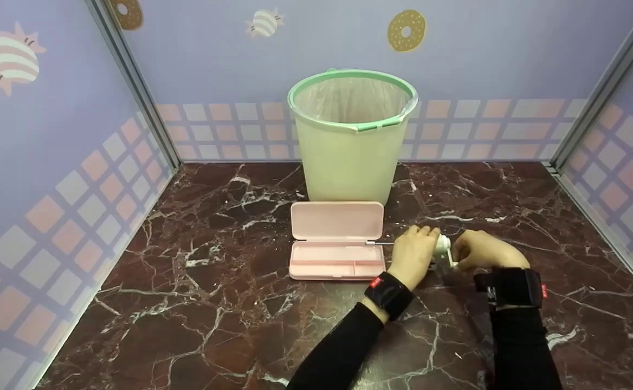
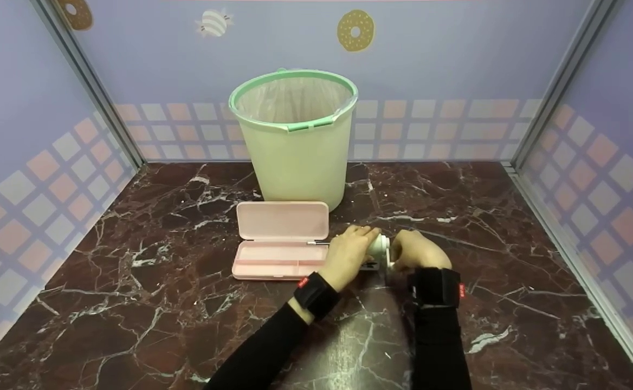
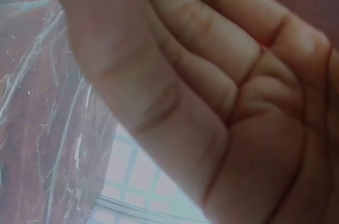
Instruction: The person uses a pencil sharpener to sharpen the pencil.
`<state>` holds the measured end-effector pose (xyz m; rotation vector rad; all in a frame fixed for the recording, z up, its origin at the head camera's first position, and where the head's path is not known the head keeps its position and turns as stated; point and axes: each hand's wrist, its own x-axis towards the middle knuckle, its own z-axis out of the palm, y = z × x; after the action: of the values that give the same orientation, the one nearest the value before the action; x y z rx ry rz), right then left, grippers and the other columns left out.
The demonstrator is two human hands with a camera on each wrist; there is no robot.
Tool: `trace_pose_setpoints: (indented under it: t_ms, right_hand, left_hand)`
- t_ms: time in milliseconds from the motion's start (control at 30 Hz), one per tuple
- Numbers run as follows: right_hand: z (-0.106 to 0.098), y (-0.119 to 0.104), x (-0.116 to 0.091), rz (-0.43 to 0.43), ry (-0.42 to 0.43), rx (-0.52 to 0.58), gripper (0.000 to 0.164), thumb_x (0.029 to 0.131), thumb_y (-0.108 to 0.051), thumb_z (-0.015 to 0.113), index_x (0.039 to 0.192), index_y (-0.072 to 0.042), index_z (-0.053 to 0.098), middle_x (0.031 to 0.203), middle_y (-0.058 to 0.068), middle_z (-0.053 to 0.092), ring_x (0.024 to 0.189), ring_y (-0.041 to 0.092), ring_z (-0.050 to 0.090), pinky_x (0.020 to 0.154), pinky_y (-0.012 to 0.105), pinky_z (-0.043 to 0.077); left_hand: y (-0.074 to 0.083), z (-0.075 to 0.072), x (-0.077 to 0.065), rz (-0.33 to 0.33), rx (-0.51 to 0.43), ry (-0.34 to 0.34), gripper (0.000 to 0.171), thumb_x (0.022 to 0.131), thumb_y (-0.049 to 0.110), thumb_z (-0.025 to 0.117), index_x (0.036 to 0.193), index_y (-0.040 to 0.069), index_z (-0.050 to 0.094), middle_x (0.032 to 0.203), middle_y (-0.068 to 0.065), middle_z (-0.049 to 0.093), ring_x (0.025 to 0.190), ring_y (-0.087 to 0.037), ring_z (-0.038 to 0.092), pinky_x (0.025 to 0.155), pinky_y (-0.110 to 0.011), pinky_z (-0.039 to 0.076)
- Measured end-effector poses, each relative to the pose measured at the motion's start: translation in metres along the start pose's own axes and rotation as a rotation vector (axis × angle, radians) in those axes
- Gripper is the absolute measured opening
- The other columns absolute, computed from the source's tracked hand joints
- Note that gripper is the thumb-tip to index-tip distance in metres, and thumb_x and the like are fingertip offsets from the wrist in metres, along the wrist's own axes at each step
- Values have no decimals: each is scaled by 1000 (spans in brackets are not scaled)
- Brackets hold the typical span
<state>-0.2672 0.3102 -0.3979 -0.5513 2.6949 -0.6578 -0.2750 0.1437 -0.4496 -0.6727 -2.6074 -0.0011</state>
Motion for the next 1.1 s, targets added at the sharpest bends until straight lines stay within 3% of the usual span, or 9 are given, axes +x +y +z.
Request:
trace_pose_setpoints:
  t_ms: [333,567,833,1100]
  right_hand:
    - [-3,2,-1,-43,23,-27,7,72,-4,75,73,-5,68,67,-1,67,56,8,55,56,24,46]
    - [-3,3,-3,-57,29,-21,6,72,-4,74,73,-6,68,69,-2,67,57,7,55,57,23,46]
    - [-7,3,-7,-75,39,53,4,79,-2,72,77,-3,69,72,7,71,57,13,62,54,23,49]
    - [-7,1,-7,-92,72,30,7,80,-6,74,76,-4,69,70,2,69,55,9,57,53,20,44]
  left_hand:
    - [0,-2,1,0,-7,-1,45,82,31,71,126,27,66,113,12,71,96,-9,64,82,-19,53]
    - [2,-3,1,-4,12,-3,37,87,25,64,124,27,67,111,11,71,95,-9,64,82,-19,53]
    - [2,-5,1,6,16,-24,38,89,26,61,126,26,66,114,11,71,98,-9,64,86,-19,52]
    - [0,-6,1,18,1,-11,35,91,23,58,125,23,67,110,9,71,95,-10,65,83,-21,53]
